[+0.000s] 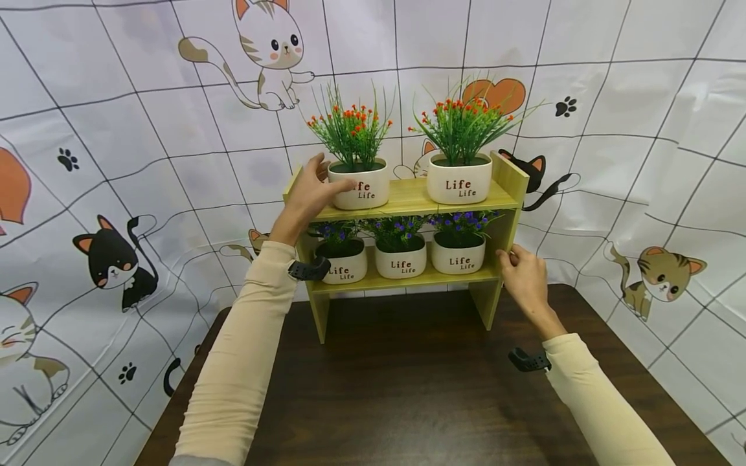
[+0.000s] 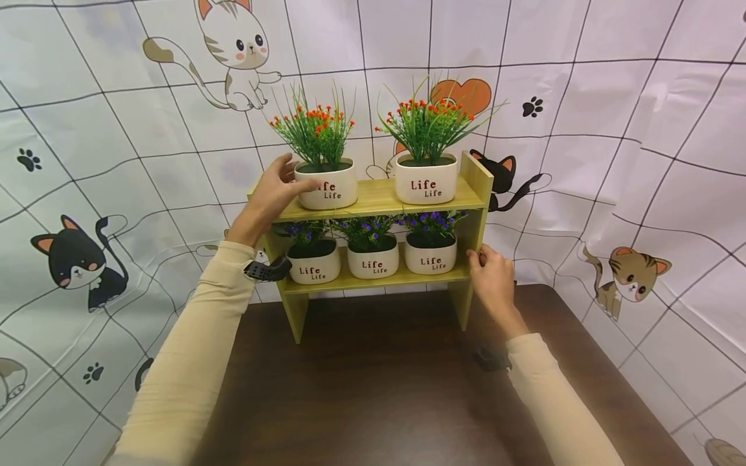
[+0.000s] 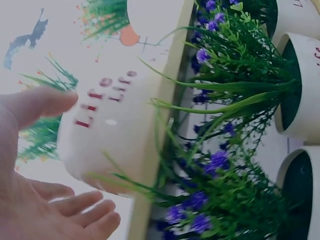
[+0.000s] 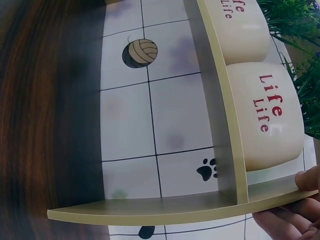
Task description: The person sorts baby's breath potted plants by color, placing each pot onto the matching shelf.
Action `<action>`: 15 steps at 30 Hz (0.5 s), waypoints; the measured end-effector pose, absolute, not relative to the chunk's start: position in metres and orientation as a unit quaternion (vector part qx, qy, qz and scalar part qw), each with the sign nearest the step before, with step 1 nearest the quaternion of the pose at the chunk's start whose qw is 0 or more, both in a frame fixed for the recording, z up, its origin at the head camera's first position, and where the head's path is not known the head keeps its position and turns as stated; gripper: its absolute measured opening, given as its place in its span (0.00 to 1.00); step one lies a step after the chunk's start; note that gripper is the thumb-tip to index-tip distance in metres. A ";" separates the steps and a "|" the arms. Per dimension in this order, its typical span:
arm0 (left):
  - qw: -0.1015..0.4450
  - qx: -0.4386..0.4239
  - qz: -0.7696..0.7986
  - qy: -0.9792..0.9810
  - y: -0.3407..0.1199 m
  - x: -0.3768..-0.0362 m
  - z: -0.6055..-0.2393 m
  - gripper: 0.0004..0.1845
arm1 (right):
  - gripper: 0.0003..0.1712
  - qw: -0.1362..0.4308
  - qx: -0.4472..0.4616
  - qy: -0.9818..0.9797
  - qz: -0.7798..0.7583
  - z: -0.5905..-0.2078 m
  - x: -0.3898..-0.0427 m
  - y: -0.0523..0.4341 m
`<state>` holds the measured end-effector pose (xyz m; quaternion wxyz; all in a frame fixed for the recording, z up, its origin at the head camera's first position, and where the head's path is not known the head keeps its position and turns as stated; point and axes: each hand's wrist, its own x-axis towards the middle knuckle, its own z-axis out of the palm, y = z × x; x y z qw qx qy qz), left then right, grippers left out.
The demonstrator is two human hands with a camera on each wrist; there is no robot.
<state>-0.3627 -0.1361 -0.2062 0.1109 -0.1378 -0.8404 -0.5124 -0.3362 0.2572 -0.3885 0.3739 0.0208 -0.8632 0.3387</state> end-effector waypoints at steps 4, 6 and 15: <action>0.175 -0.134 -0.468 -0.856 -0.141 -0.347 -0.202 0.48 | 0.18 0.360 0.022 -0.872 0.332 -0.387 -0.335 0.257; 0.212 -0.140 -0.458 -0.852 -0.143 -0.336 -0.201 0.42 | 0.16 0.344 0.023 -0.879 0.330 -0.386 -0.333 0.259; 0.350 -0.189 -0.429 -0.811 -0.153 -0.278 -0.239 0.18 | 0.20 0.319 0.031 -0.896 0.307 -0.392 -0.315 0.266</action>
